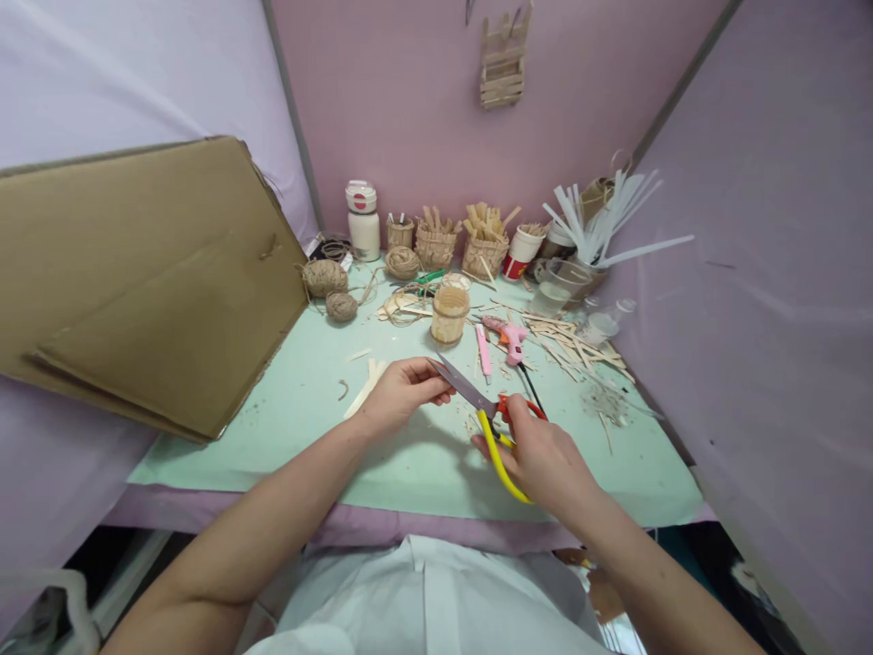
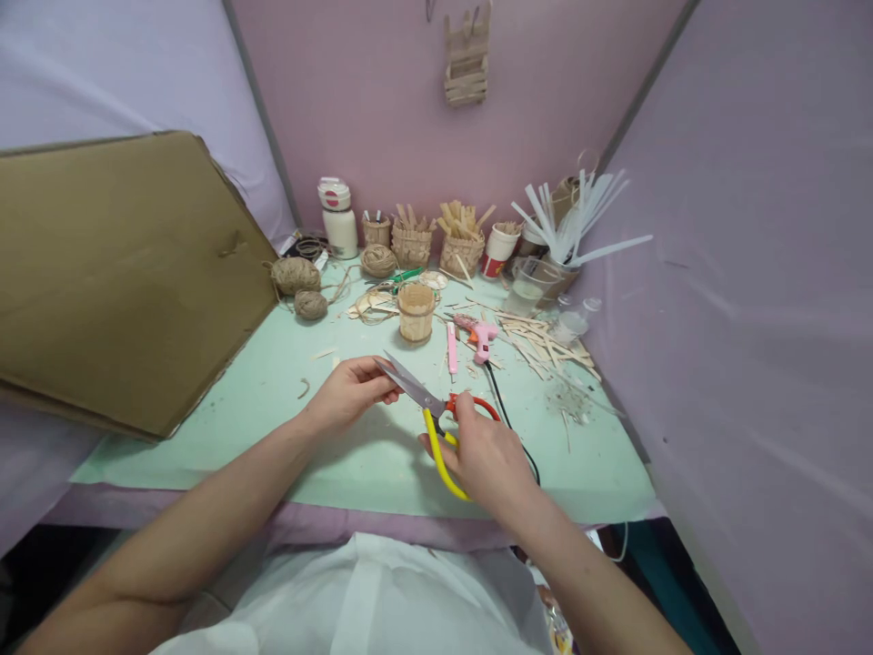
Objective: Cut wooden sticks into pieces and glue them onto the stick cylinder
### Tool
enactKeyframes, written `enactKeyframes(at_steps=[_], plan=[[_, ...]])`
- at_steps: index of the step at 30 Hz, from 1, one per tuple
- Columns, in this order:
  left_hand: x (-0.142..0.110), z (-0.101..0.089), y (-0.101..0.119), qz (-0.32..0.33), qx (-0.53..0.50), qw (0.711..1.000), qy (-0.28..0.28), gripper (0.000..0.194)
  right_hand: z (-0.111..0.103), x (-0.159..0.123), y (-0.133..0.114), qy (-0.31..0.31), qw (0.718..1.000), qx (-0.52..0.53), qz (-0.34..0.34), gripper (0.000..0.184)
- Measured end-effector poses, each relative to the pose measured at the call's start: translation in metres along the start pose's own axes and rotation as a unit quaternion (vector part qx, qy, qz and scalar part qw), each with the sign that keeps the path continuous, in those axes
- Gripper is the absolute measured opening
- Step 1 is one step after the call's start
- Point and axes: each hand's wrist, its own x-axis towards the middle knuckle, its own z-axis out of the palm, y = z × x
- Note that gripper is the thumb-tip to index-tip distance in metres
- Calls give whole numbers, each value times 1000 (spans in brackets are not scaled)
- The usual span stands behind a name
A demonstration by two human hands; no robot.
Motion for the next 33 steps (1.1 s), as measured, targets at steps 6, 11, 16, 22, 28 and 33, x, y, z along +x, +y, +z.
enactKeyframes(at_steps=[6, 11, 16, 22, 28, 33], plan=[[1, -1, 3, -70, -10, 997, 7, 21, -15, 0, 7, -96, 964, 245, -43, 35], [2, 0, 6, -126, -46, 991, 18, 23, -17, -1, 6, -129, 953, 271, -31, 36], [5, -4, 3, -158, -83, 984, 20, 21, -11, 0, 5, -115, 960, 256, -16, 35], [9, -9, 2, -198, -111, 973, 34, 15, -7, 5, 3, -111, 957, 266, -20, 33], [7, -11, 4, -172, -58, 982, 53, 21, 0, 5, 7, -89, 969, 230, 2, 34], [7, -11, 7, -156, -41, 985, 67, 24, 6, 4, 10, -49, 981, 187, 32, 29]])
